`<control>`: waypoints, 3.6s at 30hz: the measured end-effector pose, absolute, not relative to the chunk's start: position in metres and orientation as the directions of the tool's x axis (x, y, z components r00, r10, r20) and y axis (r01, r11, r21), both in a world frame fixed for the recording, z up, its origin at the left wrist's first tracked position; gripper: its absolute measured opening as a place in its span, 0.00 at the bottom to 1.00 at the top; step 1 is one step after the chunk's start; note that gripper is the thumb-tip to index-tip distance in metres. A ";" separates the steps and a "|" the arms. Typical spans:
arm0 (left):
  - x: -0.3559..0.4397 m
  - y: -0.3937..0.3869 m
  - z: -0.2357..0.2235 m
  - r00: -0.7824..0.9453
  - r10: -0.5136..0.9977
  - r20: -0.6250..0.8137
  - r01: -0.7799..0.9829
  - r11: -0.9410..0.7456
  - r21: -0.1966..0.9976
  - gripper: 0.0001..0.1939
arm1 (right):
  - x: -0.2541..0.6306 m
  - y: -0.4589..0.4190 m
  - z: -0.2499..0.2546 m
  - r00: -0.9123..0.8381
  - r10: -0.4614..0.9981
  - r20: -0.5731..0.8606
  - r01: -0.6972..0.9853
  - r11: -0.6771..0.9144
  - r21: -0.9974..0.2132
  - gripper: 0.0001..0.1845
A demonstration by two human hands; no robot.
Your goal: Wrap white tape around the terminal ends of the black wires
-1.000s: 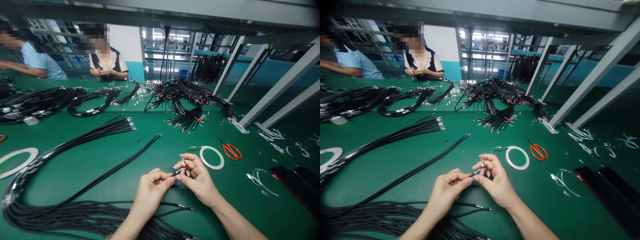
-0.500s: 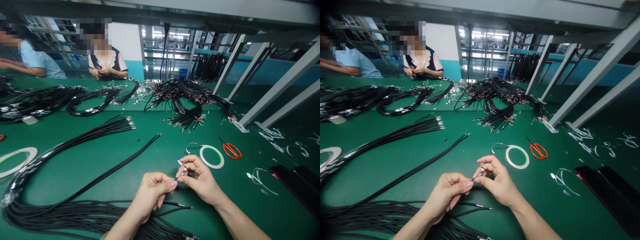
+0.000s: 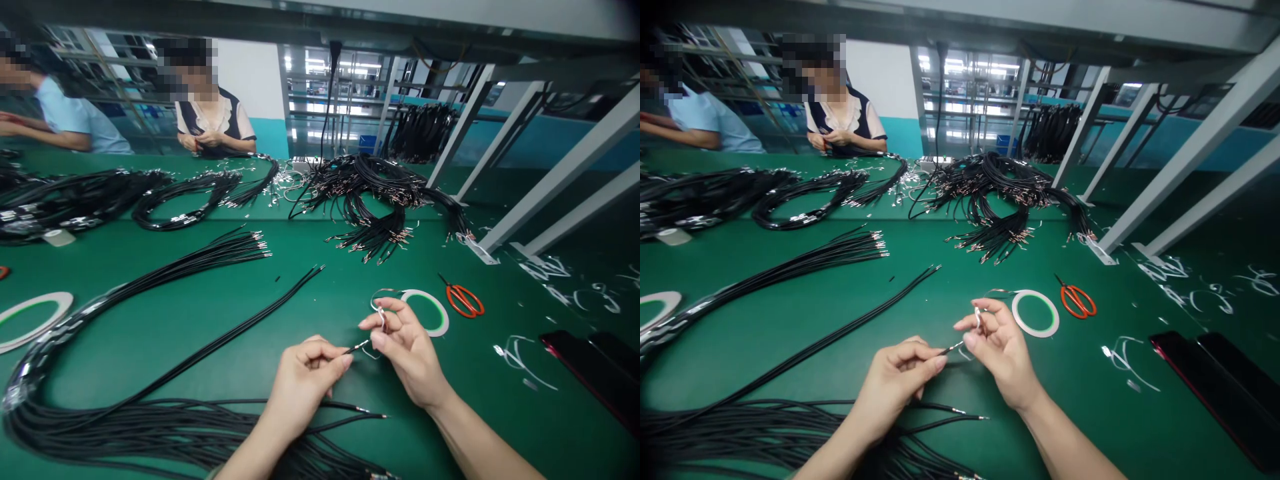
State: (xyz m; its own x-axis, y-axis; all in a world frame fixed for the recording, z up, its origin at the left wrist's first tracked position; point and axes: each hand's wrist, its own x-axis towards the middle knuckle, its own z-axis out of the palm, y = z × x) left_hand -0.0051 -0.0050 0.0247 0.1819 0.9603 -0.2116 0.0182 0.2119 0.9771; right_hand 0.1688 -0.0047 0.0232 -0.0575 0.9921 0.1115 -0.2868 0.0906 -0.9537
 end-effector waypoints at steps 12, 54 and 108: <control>-0.007 -0.010 0.022 0.243 0.926 0.289 0.297 -0.354 0.887 0.05 | 0.164 -0.007 0.022 -0.150 0.988 0.034 -0.179 0.007 -0.984 0.11; -0.014 -0.018 0.021 0.833 0.470 -0.291 0.291 0.076 0.954 0.15 | 0.166 0.012 0.022 -0.225 0.964 0.143 -0.010 0.145 -0.989 0.14; -0.005 0.000 0.035 0.183 0.983 0.011 0.206 -0.049 0.977 0.09 | 0.147 -0.001 0.016 -0.048 0.999 -0.010 -0.203 -0.019 -0.979 0.10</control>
State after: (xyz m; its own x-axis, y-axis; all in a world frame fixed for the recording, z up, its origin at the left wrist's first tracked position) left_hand -0.0049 0.0000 0.0346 0.1832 0.9830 0.0108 0.2062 -0.0491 0.9773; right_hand 0.1468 -0.0009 0.0159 -0.0478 0.9988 -0.0096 -0.2032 -0.0191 -0.9789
